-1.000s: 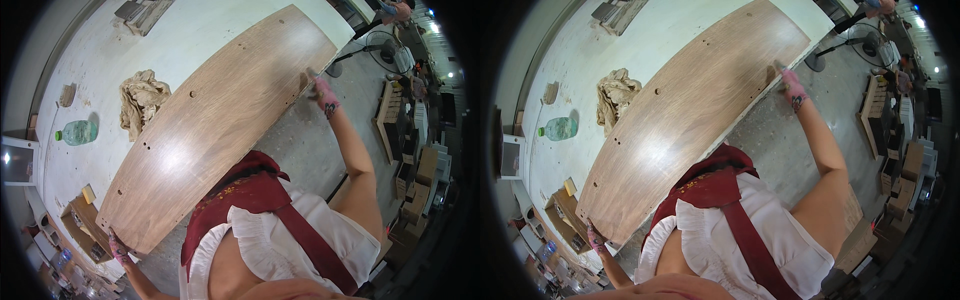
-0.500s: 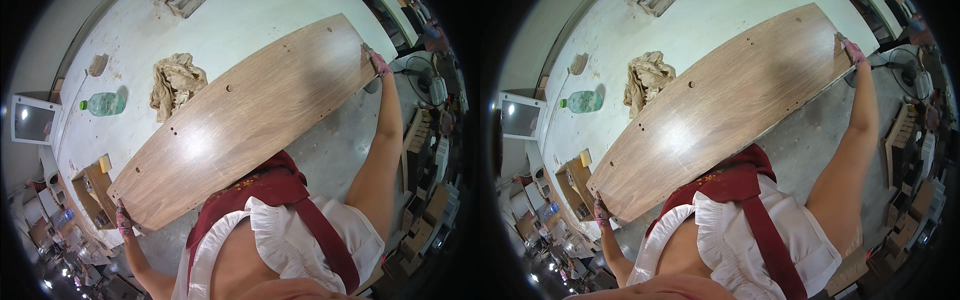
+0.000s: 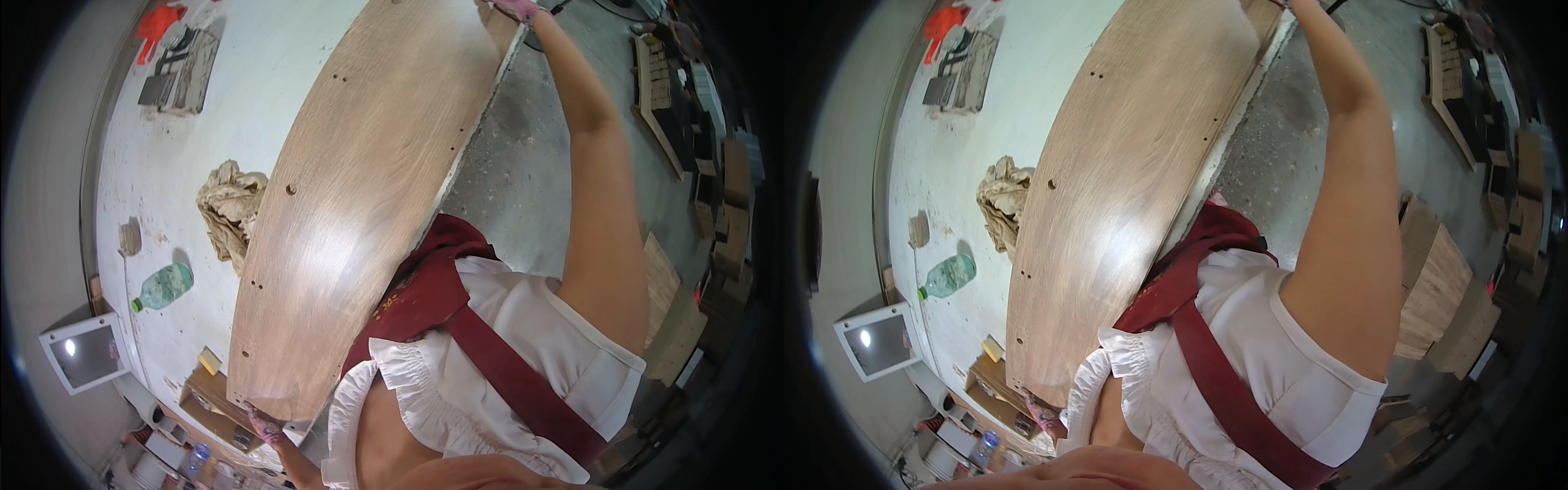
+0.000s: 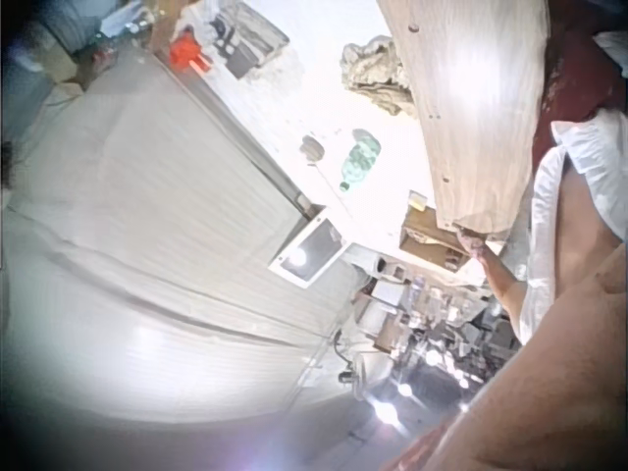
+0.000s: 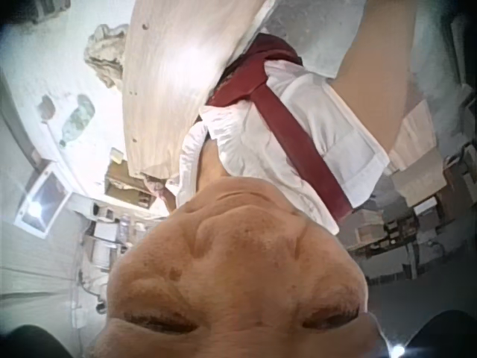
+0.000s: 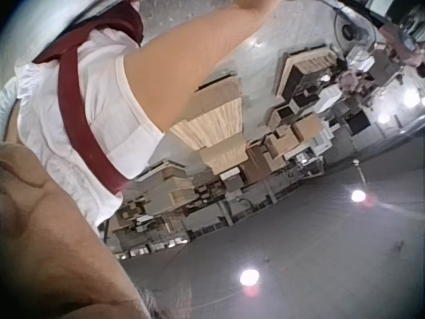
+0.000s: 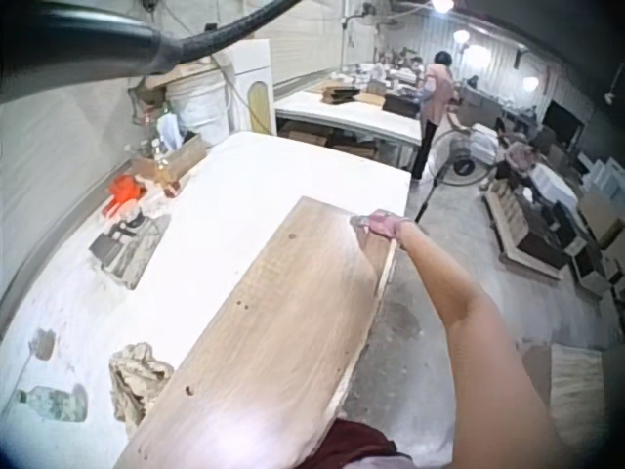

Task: The person picks up wooden panels from a stack, places them on a table, and wipes the surfaces and edges with a cloth.

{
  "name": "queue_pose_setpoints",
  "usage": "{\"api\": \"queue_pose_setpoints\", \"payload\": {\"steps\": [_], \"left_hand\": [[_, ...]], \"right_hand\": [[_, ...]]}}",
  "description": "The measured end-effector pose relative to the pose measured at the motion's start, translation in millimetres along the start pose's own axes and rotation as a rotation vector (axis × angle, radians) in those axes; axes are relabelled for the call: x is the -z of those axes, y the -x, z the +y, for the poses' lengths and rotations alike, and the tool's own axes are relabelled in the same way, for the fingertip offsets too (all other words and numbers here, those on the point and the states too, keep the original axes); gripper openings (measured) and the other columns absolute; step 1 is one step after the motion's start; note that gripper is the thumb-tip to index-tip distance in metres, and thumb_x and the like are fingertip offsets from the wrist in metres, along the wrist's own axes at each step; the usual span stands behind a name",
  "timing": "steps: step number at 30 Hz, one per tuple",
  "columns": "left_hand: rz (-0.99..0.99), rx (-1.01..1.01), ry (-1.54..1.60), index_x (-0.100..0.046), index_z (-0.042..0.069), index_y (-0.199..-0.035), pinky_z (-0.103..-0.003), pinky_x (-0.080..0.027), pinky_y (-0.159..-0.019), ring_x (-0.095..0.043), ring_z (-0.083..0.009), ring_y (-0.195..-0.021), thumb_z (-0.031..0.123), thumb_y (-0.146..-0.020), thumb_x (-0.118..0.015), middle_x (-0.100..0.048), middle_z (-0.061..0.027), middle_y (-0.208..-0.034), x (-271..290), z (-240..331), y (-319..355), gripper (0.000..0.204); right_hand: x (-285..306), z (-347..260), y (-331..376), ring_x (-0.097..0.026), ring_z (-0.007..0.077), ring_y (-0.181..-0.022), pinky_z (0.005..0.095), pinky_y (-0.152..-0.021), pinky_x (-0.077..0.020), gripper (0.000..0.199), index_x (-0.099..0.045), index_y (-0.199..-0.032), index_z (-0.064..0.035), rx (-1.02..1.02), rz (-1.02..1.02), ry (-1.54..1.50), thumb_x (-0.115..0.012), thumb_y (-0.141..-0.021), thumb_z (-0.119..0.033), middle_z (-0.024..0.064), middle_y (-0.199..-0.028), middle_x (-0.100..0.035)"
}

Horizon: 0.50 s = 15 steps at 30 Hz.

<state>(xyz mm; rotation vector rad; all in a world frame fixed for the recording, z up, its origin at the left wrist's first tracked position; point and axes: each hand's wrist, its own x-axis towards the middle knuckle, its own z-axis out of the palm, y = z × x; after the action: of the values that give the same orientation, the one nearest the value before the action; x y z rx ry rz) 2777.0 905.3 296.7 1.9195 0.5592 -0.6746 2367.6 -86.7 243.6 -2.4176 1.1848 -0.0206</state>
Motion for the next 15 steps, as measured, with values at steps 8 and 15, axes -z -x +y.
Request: {"api": "queue_pose_setpoints", "payload": {"steps": [8, 15], "left_hand": [[-0.062, -0.048, -0.217, -0.02, 0.001, -0.134, -0.034, -0.031, -0.097, -0.038, -0.0202, -0.119, 0.032, -0.083, -0.049, -0.036, -0.0127, -0.132, 48.1, 12.3, -37.7, 0.067], [-0.153, -1.139, -0.598, -0.038, 0.002, -0.128, -0.035, -0.029, -0.099, -0.036, -0.0272, -0.12, 0.039, -0.084, -0.043, -0.038, -0.0157, -0.13, -121.0, 139.0, 34.4, 0.058]], "right_hand": [[-25.6, -75.6, 40.9, -0.051, 0.0296, -0.105, 0.0329, -0.089, -0.0404, 0.063, -0.042, -0.123, -0.0049, -0.125, 0.698, -0.178, -0.052, -0.077, -0.048, 0.0211, -0.114, -0.052], [-119.2, -138.2, 180.6, -0.047, 0.0255, -0.096, 0.039, -0.085, -0.037, 0.062, -0.032, -0.128, -0.0056, -0.517, 0.852, -1.003, -0.047, -0.08, -0.043, 0.0145, -0.099, -0.052]]}}
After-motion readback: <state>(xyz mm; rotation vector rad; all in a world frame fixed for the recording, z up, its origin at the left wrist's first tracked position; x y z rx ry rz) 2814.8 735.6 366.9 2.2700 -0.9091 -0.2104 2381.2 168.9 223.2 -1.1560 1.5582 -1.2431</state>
